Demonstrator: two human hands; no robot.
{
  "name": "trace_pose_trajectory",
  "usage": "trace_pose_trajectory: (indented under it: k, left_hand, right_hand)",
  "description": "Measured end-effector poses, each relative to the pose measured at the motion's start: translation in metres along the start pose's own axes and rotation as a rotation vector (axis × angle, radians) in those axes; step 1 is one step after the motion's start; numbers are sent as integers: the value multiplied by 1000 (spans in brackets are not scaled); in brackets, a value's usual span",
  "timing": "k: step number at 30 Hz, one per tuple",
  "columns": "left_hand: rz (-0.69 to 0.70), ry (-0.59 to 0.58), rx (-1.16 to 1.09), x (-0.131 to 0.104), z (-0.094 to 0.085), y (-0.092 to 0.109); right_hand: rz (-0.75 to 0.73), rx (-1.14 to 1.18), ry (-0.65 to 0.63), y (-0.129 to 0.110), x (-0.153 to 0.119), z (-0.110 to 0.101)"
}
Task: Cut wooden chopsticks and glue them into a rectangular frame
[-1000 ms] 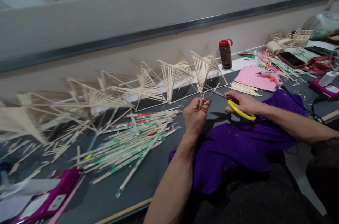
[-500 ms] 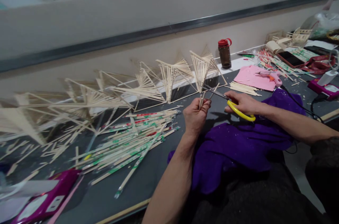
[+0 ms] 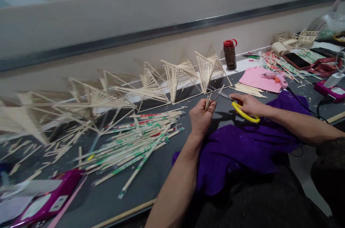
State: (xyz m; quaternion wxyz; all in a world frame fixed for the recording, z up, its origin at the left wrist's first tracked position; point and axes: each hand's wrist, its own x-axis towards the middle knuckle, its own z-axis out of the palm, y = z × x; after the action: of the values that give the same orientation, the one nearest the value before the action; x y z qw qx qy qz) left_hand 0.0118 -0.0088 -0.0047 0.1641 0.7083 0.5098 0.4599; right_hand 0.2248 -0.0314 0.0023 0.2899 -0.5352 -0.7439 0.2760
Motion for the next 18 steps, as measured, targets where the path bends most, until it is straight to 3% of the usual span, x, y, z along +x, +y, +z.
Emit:
trace_pose_trajectory:
  k: [6,18]
  left_hand:
    - [-38,-7,-36,0,-1,-1]
    - [36,-29,-34,-2,-1,3]
  right_hand:
    - [4,-24,-12,-5,-1,-4]
    - [46,-87,-70,-6,-4,-8]
